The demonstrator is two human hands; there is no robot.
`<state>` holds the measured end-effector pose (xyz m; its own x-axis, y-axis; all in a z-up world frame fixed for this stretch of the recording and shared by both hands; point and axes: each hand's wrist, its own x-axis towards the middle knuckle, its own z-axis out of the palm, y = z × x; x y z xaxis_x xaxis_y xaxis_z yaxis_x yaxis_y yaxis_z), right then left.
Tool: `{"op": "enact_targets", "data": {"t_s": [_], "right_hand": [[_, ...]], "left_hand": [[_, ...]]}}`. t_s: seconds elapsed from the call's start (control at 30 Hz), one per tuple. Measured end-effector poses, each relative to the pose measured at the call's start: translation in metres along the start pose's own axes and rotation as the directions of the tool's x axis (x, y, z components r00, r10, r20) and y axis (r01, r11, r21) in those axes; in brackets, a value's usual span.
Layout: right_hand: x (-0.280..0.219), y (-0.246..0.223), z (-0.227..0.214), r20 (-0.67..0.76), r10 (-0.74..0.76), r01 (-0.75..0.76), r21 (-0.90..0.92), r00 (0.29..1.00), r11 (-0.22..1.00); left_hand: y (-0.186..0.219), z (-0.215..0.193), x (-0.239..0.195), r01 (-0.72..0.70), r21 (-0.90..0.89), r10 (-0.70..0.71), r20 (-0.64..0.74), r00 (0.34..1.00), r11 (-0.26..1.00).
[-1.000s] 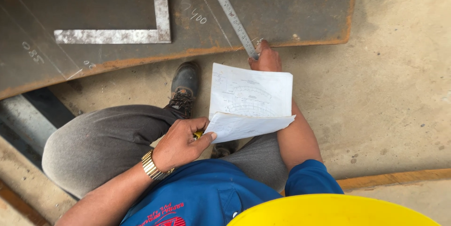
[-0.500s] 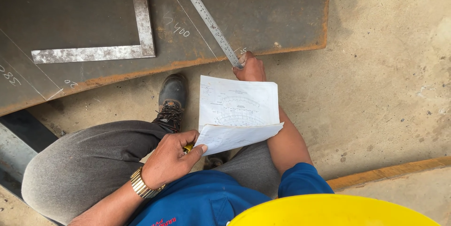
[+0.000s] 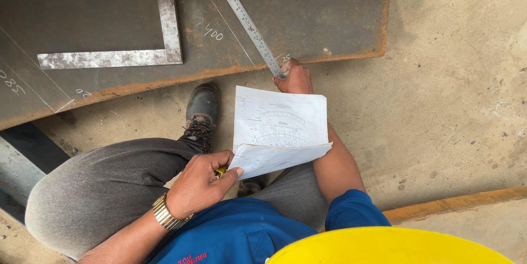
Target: Measure and mark large curved metal plates using a ruler, square, and technical drawings.
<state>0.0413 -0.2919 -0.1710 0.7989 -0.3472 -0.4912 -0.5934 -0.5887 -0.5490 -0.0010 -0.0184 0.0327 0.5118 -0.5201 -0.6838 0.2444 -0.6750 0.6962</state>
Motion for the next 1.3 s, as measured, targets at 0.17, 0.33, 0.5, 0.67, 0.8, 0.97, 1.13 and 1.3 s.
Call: {"op": "enact_targets", "data": {"t_s": [0.17,0.33,0.5,0.67,0.8,0.97,1.13,1.3], "right_hand": [[0.0001,-0.0016,-0.0024,0.000,0.000,0.000,-0.006,1.000,1.000],[0.0015,-0.0003,-0.0018,0.016,0.031,-0.031,0.001,0.999,1.000],[0.0042,0.0050,0.0008,0.000,-0.022,0.022,-0.001,1.000,1.000],[0.0045,0.0028,0.0003,0.000,-0.028,0.028,0.003,1.000,1.000],[0.0022,-0.0003,-0.0013,0.007,-0.008,0.008,-0.005,1.000,1.000],[0.0035,-0.0002,-0.0017,0.017,-0.007,0.007,-0.002,1.000,1.000],[0.0031,0.0009,-0.0008,0.014,-0.010,0.010,-0.015,1.000,1.000],[0.0025,-0.0012,-0.0019,0.018,-0.001,0.001,-0.008,1.000,1.000]], "left_hand": [[0.0008,0.0008,0.0015,0.004,0.002,-0.004,0.004,1.000,1.000],[0.0023,0.0006,0.0021,0.015,0.015,-0.015,0.007,1.000,1.000],[0.0006,0.0014,0.0029,0.007,0.002,-0.007,0.009,1.000,1.000],[0.0033,0.0003,0.0024,0.005,-0.003,-0.005,0.007,1.000,1.000],[0.0055,-0.0001,0.0025,0.019,-0.001,-0.019,0.021,1.000,1.000],[0.0032,0.0002,0.0016,-0.005,-0.013,0.005,0.008,1.000,1.000],[0.0034,0.0003,0.0005,-0.021,-0.003,0.021,0.005,1.000,1.000],[0.0027,0.0002,0.0003,-0.050,-0.009,0.050,-0.008,0.999,0.999]]}}
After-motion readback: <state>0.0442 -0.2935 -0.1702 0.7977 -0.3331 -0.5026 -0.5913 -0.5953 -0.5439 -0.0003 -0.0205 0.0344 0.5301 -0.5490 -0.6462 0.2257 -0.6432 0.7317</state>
